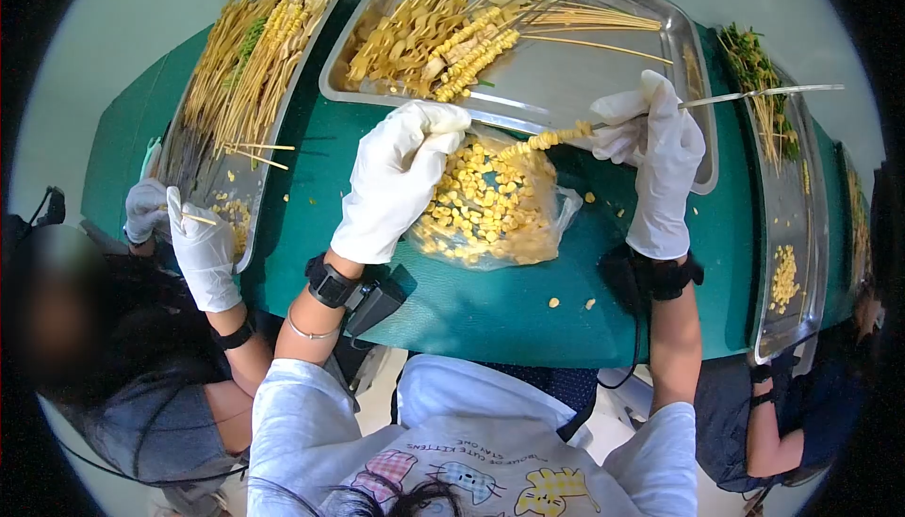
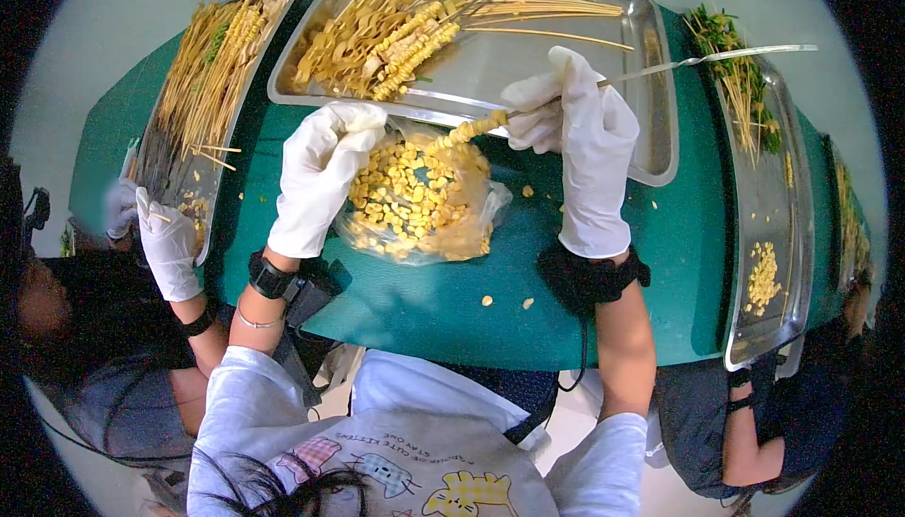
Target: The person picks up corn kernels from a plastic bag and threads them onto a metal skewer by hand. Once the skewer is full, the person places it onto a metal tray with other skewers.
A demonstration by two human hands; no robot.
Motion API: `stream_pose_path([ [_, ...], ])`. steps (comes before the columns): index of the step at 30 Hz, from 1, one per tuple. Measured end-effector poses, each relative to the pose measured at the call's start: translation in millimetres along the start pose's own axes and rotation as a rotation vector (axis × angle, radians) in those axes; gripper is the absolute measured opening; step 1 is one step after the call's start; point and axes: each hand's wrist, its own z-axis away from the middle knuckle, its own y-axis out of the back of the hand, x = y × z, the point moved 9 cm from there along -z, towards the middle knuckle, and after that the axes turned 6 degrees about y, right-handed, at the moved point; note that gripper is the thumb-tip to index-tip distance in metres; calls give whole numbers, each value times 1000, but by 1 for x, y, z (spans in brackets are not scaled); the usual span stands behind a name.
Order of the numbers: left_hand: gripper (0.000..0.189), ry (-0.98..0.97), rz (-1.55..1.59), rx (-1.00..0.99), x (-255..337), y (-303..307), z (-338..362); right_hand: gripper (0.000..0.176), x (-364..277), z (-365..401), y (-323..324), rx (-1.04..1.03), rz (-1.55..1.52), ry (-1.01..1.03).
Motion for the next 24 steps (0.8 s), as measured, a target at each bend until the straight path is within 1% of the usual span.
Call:
stream_pose_path([
  [1, 16, -8, -66, -33, 2, -2, 1, 37, 0, 0, 0, -3, -6, -3],
  [4, 10, -195, -281, -66, 11, -8, 0, 36, 2, 2, -7, -25, -16, -49],
  [5, 6, -221, -327, -32, 14, -9, -2, 35, 3, 2, -9, -52, -10, -50],
  [10, 7, -327, -400, -14, 17, -12, -4, 34, 6, 4, -15, -139, 8, -54],
  [11, 8, -348, -405, -14, 18, -12, -3, 35, 5, 4, -13, -106, 2, -59],
  [13, 15, -337, -406, -70, 12, -12, -4, 36, -1, 6, -12, -39, -10, -70],
  [16, 23, -335, -429, -102, 6, -13, -4, 37, -4, 5, -13, -45, -16, -59],
  [19, 29, -371, -507, -116, 11, -17, -2, 36, 2, 5, -17, -135, 31, -28],
  [20, 30, -386, -537, -121, 13, -19, -1, 36, 1, 5, -16, -138, 27, -19],
  [23, 31, -404, -544, -91, 11, -20, 1, 36, 0, 6, -18, -149, 19, -16],
  [24, 29, -410, -591, -87, 10, -20, 1, 36, -2, 6, -19, -142, 14, -24],
])
